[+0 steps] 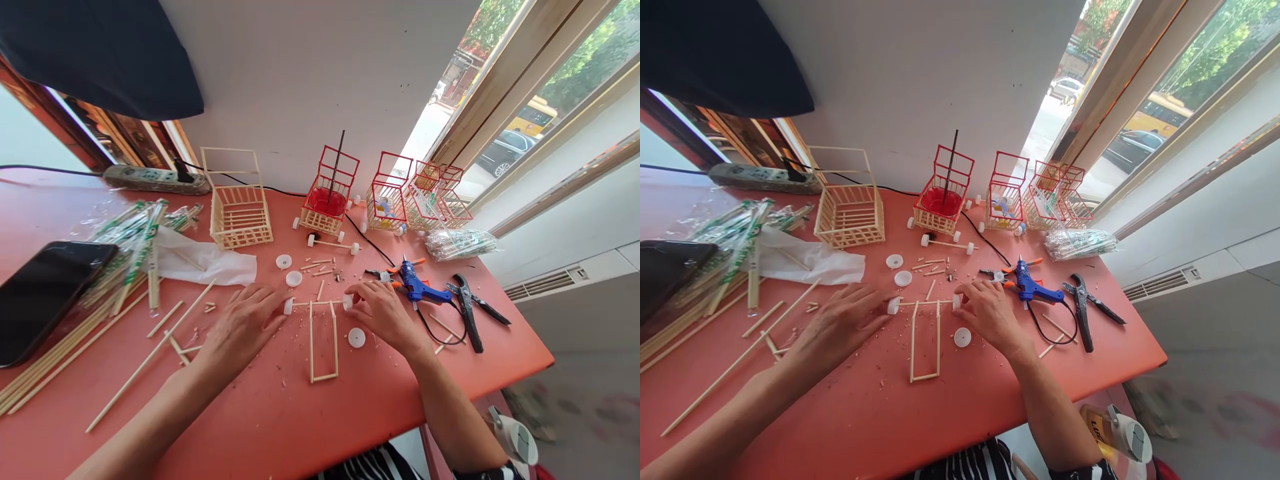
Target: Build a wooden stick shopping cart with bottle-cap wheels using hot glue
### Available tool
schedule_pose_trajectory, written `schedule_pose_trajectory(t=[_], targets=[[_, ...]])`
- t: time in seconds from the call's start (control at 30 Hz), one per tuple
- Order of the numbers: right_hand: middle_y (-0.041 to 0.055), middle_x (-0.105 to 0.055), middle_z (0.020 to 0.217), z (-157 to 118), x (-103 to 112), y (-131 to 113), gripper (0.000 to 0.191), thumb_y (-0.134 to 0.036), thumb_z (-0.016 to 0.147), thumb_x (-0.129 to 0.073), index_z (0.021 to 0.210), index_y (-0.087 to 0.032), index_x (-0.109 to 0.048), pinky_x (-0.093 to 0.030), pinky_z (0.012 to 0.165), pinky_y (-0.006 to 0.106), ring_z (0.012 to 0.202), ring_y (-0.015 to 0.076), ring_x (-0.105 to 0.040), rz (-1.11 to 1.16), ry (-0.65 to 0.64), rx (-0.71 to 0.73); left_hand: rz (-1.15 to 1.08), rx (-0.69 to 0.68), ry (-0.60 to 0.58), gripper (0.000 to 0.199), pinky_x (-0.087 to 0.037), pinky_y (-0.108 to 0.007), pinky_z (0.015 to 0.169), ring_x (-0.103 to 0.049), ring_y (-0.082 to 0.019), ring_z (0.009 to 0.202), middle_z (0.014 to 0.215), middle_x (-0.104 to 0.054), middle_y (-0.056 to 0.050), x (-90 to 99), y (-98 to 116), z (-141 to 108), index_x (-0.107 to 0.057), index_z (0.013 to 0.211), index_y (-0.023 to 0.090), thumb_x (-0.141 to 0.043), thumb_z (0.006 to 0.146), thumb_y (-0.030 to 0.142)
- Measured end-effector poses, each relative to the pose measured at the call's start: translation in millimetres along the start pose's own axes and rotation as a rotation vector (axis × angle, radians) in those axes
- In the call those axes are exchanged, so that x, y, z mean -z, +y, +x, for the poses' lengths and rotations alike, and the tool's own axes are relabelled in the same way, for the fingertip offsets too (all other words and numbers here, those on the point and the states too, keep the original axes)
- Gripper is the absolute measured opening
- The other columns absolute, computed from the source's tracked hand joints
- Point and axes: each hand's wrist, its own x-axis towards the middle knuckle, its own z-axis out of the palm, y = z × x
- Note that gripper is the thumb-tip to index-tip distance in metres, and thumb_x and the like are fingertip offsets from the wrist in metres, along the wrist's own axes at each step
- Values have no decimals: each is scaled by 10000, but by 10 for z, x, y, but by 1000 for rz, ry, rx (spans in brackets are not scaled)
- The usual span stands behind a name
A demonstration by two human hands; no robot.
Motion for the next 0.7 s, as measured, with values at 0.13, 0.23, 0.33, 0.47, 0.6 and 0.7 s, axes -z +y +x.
schedule_pose_trajectory(t=[0.13, 0.23, 0.33, 0.47, 0.6, 0.7], targets=[[40, -730, 1081, 3, -29, -9, 173, -221, 953, -699, 1116, -239, -643, -389, 920, 373, 1072, 246, -637, -16, 22, 8, -17, 3, 36, 184, -473, -386, 830, -604, -274, 981, 986, -692, -68, -4, 1, -20, -671, 1066, 228, -526, 962, 269], [43, -728, 1078, 9, -40, -19, 165, -225, 963, -685, 1121, -242, -640, -392, 921, 375, 1071, 249, -638, -18, 31, 18, -14, -3, 37, 188, -481, -389, 842, -605, -274, 992, 1002, -700, -72, 7, 15, -28, -678, 1055, 230, -527, 967, 300], [44, -732, 1076, 11, -53, -10, 162, -240, 967, -683, 1124, -244, -643, -394, 918, 375, 1051, 245, -643, -14, 30, 26, -15, 5, 16, 187, -487, -383, 834, -618, -270, 972, 1004, -708, -68, 24, 27, -21, -685, 1038, 237, -526, 967, 307], [43, -734, 1071, 15, -48, 13, 204, -285, 958, -701, 1151, -248, -645, -391, 926, 387, 1056, 254, -640, 16, 28, 26, -23, 4, 13, 242, -488, -395, 860, -635, -279, 1002, 1046, -725, -66, 71, 46, 8, -684, 1118, 245, -534, 981, 375], [36, -719, 968, 27, 23, 6, 147, -302, 1023, -576, 1131, -239, -654, -430, 890, 359, 947, 221, -656, 134, 179, -15, -57, 38, 152, 274, -477, -365, 835, -638, -255, 977, 998, -718, -48, 209, 102, 45, -667, 1073, 245, -456, 1021, 411], [22, -675, 800, 32, 81, 13, 300, -292, 1067, -423, 861, -228, -632, -448, 767, 305, 779, 186, -635, 204, 348, -72, -56, 158, 298, 323, -438, -333, 715, -607, -215, 780, 777, -628, -17, 363, 155, 63, -555, 796, 242, -394, 1033, 391]])
